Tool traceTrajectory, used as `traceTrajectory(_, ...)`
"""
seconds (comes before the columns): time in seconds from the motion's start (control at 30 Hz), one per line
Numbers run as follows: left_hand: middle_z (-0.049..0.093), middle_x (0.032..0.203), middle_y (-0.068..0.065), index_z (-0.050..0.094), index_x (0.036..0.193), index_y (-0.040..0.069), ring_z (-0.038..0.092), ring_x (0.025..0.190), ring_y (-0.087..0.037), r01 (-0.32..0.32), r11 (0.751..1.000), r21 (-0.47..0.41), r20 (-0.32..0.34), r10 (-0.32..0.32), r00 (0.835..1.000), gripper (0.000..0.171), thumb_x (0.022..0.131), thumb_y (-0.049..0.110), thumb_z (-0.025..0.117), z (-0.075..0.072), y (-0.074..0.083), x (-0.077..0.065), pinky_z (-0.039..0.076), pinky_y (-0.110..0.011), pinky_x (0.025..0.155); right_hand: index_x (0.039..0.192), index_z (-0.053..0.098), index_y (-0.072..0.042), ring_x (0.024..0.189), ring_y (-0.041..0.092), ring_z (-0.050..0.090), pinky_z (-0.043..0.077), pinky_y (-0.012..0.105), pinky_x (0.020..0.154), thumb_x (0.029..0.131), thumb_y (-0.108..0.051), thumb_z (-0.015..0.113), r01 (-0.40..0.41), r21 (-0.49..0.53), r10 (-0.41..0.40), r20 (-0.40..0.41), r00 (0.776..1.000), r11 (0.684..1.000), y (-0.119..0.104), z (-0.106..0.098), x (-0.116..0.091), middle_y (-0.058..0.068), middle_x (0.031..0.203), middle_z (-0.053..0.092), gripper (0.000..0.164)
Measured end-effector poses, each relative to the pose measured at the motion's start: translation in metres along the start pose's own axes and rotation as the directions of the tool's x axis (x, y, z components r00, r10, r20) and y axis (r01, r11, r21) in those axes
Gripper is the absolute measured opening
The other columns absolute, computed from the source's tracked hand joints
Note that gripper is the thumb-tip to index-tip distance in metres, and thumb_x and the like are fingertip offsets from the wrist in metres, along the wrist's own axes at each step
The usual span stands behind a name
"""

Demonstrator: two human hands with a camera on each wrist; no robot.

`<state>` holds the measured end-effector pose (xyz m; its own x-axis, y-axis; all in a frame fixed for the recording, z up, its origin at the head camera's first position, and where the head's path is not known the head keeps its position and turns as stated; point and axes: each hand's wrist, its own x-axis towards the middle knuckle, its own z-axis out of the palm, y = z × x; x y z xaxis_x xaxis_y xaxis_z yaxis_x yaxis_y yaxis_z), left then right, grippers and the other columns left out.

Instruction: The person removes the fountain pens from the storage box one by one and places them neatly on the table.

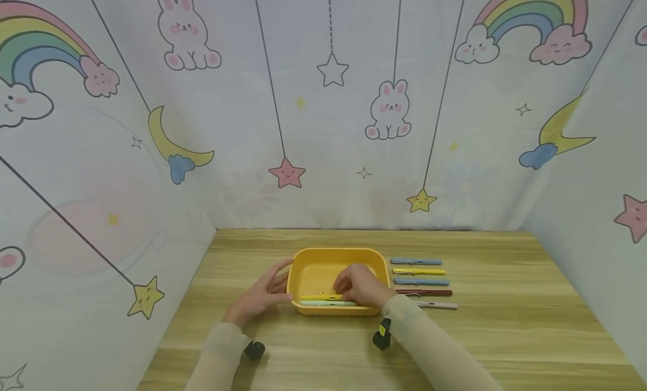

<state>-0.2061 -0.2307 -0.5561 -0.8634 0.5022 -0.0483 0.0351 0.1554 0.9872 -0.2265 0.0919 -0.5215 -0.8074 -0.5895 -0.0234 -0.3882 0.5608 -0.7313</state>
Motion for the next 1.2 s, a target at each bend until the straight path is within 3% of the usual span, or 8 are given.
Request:
traceTrajectory(0.3, 0.028, 0.170, -0.022, 0.020, 0.168, 0.025, 0.033, 0.154, -0.042, -0.002, 1.000, -0.004, 0.012, 0.002, 1.000, 0.090, 0.099, 0.010, 0.075, 0.0002, -0.0001, -0.0007, 0.029, -0.058, 0.123, 0.097, 0.081, -0.006, 0.084, 0.015, 0.072, 0.063, 0.034, 0.078, 0.081, 0.007, 0.086, 0.021, -0.068, -0.024, -0.036, 0.999, 0.997, -0.0014, 0.0026, 0.0018, 0.002, 0.092, 0.078, 0.021)
traceTrajectory(0.57, 0.030, 0.170, -0.018, 0.022, 0.167, 0.030, 0.035, 0.154, -0.039, 0.027, 1.000, 0.008, -0.018, -0.027, 0.999, 0.089, 0.099, 0.011, 0.075, 0.0016, 0.0014, -0.0014, 0.030, -0.057, 0.123, 0.094, 0.080, -0.011, 0.083, 0.013, 0.069, 0.061, 0.034, 0.079, 0.077, 0.008, 0.089, 0.007, -0.197, -0.017, -0.050, 0.999, 0.980, -0.0072, 0.0021, 0.0026, -0.001, 0.091, 0.077, 0.028)
traceTrajectory(0.8, 0.030, 0.170, -0.019, 0.022, 0.167, 0.028, 0.035, 0.154, -0.040, 0.023, 1.000, 0.001, -0.005, -0.023, 1.000, 0.089, 0.098, 0.011, 0.076, 0.0006, 0.0021, -0.0011, 0.030, -0.057, 0.123, 0.108, 0.082, -0.005, 0.095, 0.019, 0.073, 0.062, 0.041, 0.087, 0.082, 0.006, 0.085, -0.003, -0.221, 0.001, -0.008, 1.000, 0.975, -0.0076, 0.0003, 0.0010, 0.006, 0.105, 0.080, 0.028)
traceTrajectory(0.97, 0.028, 0.170, -0.021, 0.021, 0.168, 0.026, 0.034, 0.154, -0.041, 0.006, 1.000, -0.024, 0.017, -0.006, 1.000, 0.090, 0.098, 0.008, 0.075, -0.0003, 0.0039, -0.0008, 0.030, -0.057, 0.123, 0.102, 0.084, -0.008, 0.085, 0.013, 0.068, 0.061, 0.036, 0.080, 0.089, 0.005, 0.078, 0.035, -0.236, -0.030, 0.024, 0.999, 0.971, -0.0063, -0.0017, 0.0005, 0.003, 0.100, 0.080, 0.020)
traceTrajectory(1.2, 0.028, 0.170, -0.022, 0.020, 0.168, 0.025, 0.035, 0.153, -0.041, 0.014, 1.000, -0.020, 0.006, -0.014, 1.000, 0.090, 0.098, 0.005, 0.073, 0.0010, 0.0056, -0.0015, 0.031, -0.056, 0.123, 0.098, 0.084, -0.011, 0.073, 0.009, 0.059, 0.055, 0.028, 0.071, 0.090, 0.008, 0.072, 0.049, -0.214, -0.046, 0.018, 0.999, 0.976, -0.0050, -0.0022, 0.0000, -0.002, 0.092, 0.079, 0.024)
